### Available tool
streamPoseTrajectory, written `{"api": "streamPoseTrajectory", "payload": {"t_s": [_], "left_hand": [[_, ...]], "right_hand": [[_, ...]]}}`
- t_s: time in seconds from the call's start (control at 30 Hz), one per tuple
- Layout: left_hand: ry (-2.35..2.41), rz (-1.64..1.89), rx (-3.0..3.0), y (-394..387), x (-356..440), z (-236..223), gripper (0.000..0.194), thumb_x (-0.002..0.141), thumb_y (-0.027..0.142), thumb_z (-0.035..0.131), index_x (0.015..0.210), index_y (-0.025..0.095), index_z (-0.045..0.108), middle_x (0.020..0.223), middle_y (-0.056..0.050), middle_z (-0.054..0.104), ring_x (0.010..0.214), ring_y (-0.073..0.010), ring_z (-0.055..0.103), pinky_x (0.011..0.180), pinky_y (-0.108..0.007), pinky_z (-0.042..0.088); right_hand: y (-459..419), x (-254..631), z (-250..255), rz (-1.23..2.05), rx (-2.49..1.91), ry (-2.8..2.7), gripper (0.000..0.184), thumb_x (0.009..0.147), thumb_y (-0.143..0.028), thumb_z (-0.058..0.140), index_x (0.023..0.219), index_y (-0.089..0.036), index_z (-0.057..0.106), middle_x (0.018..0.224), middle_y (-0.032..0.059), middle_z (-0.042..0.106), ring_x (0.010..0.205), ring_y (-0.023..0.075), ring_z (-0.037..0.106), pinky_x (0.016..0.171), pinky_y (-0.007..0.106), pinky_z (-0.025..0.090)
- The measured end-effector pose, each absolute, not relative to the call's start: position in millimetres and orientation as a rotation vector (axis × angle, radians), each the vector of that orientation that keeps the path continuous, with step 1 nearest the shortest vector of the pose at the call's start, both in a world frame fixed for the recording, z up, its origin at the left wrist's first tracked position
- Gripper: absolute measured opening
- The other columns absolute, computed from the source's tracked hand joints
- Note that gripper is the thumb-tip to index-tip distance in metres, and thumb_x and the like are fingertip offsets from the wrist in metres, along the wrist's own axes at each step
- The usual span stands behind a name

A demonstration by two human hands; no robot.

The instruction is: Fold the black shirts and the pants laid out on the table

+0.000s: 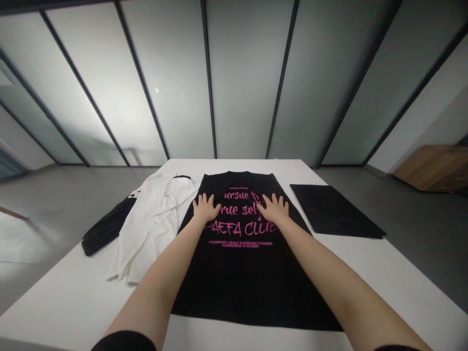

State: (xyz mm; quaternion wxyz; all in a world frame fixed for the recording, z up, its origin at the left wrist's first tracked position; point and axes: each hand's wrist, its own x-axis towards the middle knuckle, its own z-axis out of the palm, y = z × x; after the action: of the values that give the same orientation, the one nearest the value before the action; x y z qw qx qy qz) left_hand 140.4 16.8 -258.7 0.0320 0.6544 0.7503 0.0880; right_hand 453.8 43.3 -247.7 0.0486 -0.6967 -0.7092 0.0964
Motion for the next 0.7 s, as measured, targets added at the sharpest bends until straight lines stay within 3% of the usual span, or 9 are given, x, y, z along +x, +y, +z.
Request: {"api": "streamPoseTrajectory", "payload": {"t_s": [0.2, 0.33, 0.47, 0.57, 0.7], "left_hand": [[2.288, 0.465, 2.018, 29, 138, -262, 0.073, 0.097, 0.061, 0.054, 0.157, 0.019, 0.051, 0.170, -0.024, 0.037, 0.159, -0.0463, 0.027, 0.124, -0.069, 0.021], [2.216, 0.795, 2.093, 20, 131, -262, 0.059, 0.096, 0.050, 0.061, 0.144, 0.016, 0.062, 0.155, -0.022, 0.057, 0.148, -0.0415, 0.047, 0.122, -0.058, 0.034], [2.131, 1.082, 2.024, 12, 116, -260, 0.036, 0.100, 0.032, 0.050, 0.127, 0.016, 0.069, 0.125, -0.015, 0.075, 0.120, -0.0301, 0.069, 0.108, -0.043, 0.051], [2.143, 0.997, 2.032, 8, 107, -259, 0.032, 0.099, 0.032, 0.051, 0.120, 0.018, 0.071, 0.119, -0.014, 0.076, 0.117, -0.0293, 0.069, 0.107, -0.042, 0.051], [2.221, 0.650, 2.087, 4, 107, -261, 0.041, 0.098, 0.039, 0.054, 0.129, 0.016, 0.069, 0.133, -0.017, 0.070, 0.129, -0.0330, 0.063, 0.113, -0.045, 0.046]], "right_hand": [[62, 455, -248, 0.287, -2.057, -2.148, 0.081, 0.101, -0.073, 0.037, 0.168, -0.027, 0.036, 0.177, 0.0144, 0.022, 0.161, 0.0462, 0.015, 0.126, 0.064, 0.011], [55, 458, -253, 0.171, -1.971, -2.031, 0.075, 0.101, -0.067, 0.044, 0.162, -0.021, 0.048, 0.173, 0.0167, 0.032, 0.160, 0.0447, 0.021, 0.127, 0.061, 0.016], [45, 480, -256, 0.138, -1.906, -1.877, 0.058, 0.108, -0.047, 0.033, 0.148, -0.017, 0.062, 0.154, 0.0170, 0.058, 0.145, 0.0346, 0.048, 0.121, 0.049, 0.034], [42, 499, -258, 0.215, -1.900, -1.935, 0.057, 0.109, -0.041, 0.028, 0.143, -0.014, 0.065, 0.140, 0.0171, 0.068, 0.131, 0.0297, 0.061, 0.115, 0.041, 0.043], [42, 506, -265, 0.266, -1.945, -2.038, 0.055, 0.103, -0.042, 0.049, 0.148, -0.014, 0.063, 0.155, 0.0190, 0.057, 0.149, 0.0339, 0.047, 0.123, 0.044, 0.033]]}}
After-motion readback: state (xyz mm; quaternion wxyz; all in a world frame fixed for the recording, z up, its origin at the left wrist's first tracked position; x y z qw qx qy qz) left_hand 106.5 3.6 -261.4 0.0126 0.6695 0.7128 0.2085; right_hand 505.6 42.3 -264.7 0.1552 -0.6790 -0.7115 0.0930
